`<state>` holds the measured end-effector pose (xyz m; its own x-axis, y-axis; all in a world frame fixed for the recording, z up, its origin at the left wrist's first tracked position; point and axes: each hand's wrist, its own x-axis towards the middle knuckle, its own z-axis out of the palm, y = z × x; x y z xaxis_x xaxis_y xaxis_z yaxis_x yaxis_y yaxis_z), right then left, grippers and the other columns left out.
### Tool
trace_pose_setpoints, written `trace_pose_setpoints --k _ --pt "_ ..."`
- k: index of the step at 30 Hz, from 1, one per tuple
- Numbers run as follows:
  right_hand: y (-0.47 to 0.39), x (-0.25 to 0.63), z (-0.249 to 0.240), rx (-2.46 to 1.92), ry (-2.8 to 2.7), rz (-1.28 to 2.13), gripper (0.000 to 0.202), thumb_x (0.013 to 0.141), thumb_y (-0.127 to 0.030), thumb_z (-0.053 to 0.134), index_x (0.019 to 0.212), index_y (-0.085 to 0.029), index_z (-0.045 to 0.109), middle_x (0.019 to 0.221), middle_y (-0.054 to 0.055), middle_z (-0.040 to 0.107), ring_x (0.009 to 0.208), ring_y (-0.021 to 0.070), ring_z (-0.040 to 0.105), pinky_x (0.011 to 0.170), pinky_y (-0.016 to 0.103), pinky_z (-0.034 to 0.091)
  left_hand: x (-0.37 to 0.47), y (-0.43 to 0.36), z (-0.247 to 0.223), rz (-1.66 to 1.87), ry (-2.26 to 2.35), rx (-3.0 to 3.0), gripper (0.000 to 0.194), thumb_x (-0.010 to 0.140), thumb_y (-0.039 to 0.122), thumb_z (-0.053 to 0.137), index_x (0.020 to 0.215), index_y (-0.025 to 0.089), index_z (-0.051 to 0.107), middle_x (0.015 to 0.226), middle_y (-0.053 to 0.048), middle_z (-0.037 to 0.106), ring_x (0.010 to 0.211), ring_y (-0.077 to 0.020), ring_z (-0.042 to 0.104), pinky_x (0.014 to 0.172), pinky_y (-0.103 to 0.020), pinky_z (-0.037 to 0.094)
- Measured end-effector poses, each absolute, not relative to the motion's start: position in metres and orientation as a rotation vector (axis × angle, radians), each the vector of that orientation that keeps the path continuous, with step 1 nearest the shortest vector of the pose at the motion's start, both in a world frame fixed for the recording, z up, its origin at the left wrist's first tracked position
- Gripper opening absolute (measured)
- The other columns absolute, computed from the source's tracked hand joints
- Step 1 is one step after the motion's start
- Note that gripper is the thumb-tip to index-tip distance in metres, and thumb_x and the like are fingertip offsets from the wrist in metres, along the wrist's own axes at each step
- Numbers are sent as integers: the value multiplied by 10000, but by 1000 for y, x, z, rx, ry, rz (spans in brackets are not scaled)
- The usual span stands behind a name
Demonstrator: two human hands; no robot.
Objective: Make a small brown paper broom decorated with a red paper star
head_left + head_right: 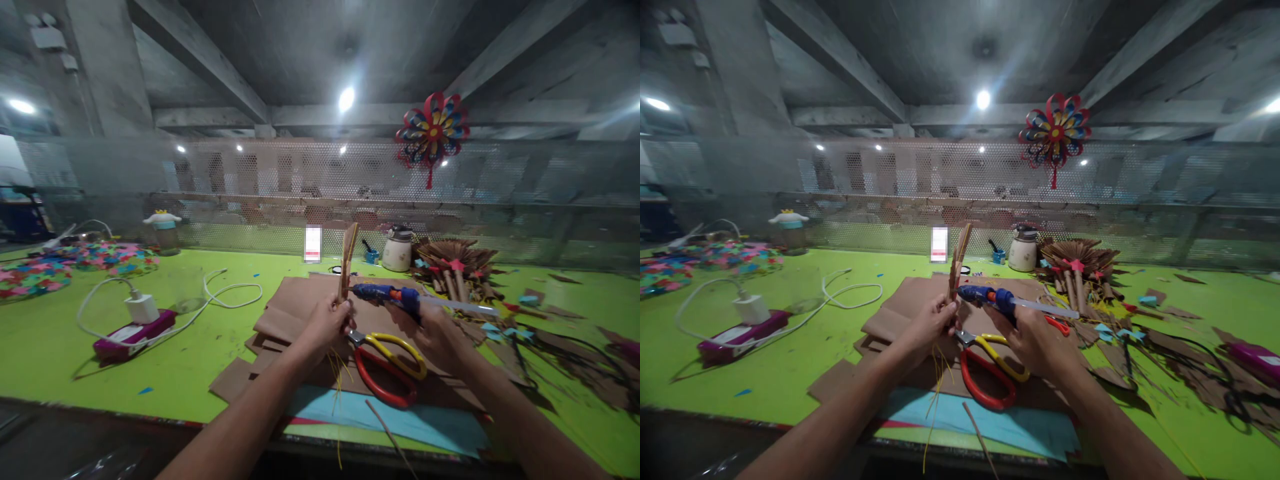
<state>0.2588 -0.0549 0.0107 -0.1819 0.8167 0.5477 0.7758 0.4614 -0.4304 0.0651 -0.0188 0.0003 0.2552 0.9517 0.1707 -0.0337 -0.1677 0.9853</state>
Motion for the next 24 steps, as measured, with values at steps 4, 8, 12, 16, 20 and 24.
trace_pose_setpoints --k 4,8,12,16,20,24 --pt "-54 258 10 -1301 -1951 76 360 816 -502 407 703 -193 553 586 51 592 526 167 514 490 257 390 65 -16 -2 1147 887 1447 243 778 396 491 759 164 419 514 36 499 390 -52 389 415 -172 263" --pt "-55 257 10 -1333 -1972 56 351 812 -502 412 687 -205 550 559 43 578 511 168 509 469 252 373 66 -17 -1 1140 915 1451 205 784 357 481 744 165 419 515 30 506 390 -50 389 411 -168 244" --pt "-56 256 11 -1330 -2006 31 351 824 -492 396 700 -199 543 588 51 589 542 176 527 488 252 378 66 -20 2 1146 956 1453 157 776 303 474 728 164 418 521 21 520 399 -54 399 419 -169 252" --pt "-56 256 11 -1347 -1995 24 353 845 -471 368 728 -184 538 609 50 586 544 169 531 502 249 379 65 -20 1 1144 920 1464 201 771 350 484 746 157 431 530 22 519 405 -55 397 425 -172 263" --pt "-55 256 11 -1352 -1996 44 361 849 -468 362 723 -177 536 612 55 588 531 169 525 487 252 371 65 -18 -1 1138 910 1465 216 775 366 479 758 156 428 524 24 512 396 -52 388 413 -166 253" --pt "-56 256 10 -1316 -1982 59 344 820 -481 412 728 -186 562 599 59 588 558 180 530 494 256 385 65 -17 -1 1136 910 1455 180 774 330 479 751 160 427 513 27 510 398 -52 391 412 -159 255"
